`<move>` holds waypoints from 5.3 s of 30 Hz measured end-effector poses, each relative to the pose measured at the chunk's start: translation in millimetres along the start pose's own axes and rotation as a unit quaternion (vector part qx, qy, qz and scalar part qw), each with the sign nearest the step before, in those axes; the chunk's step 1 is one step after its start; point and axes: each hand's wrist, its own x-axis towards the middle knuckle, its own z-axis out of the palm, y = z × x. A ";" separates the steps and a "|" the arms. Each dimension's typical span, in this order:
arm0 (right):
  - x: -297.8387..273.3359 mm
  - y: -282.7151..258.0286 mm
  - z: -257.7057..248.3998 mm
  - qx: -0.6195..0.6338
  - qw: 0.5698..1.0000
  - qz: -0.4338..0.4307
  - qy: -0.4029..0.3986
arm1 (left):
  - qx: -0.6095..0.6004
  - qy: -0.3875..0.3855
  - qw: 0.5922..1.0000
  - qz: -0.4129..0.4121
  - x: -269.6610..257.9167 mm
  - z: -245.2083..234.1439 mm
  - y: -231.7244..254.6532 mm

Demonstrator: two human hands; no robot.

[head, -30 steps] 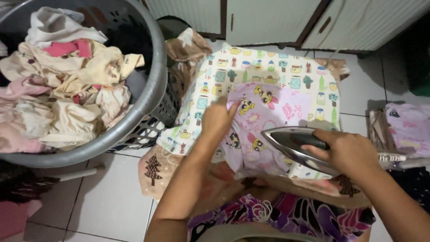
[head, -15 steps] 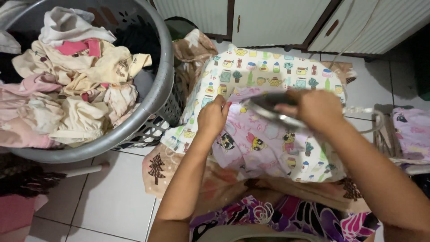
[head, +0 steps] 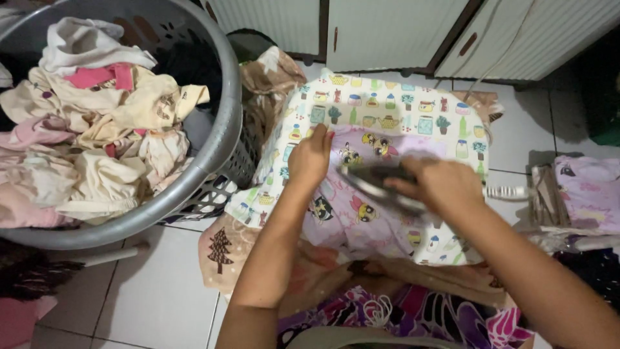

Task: Ironing small pieces of baby or toddler clothing on a flat surface.

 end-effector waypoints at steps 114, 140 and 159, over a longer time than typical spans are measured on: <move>104.8 310.3 387.1 0.425 0.757 0.162 0.469 | 0.318 -0.177 0.854 0.373 85.7 68.5 101.7; 51.2 136.2 19.3 0.032 0.968 -0.001 0.247 | 0.050 -0.030 0.996 -0.065 -2.5 -2.5 16.0; 10.1 15.9 -8.2 0.112 0.981 -0.116 0.109 | 0.033 -0.056 0.998 -0.009 -30.4 -11.2 -5.2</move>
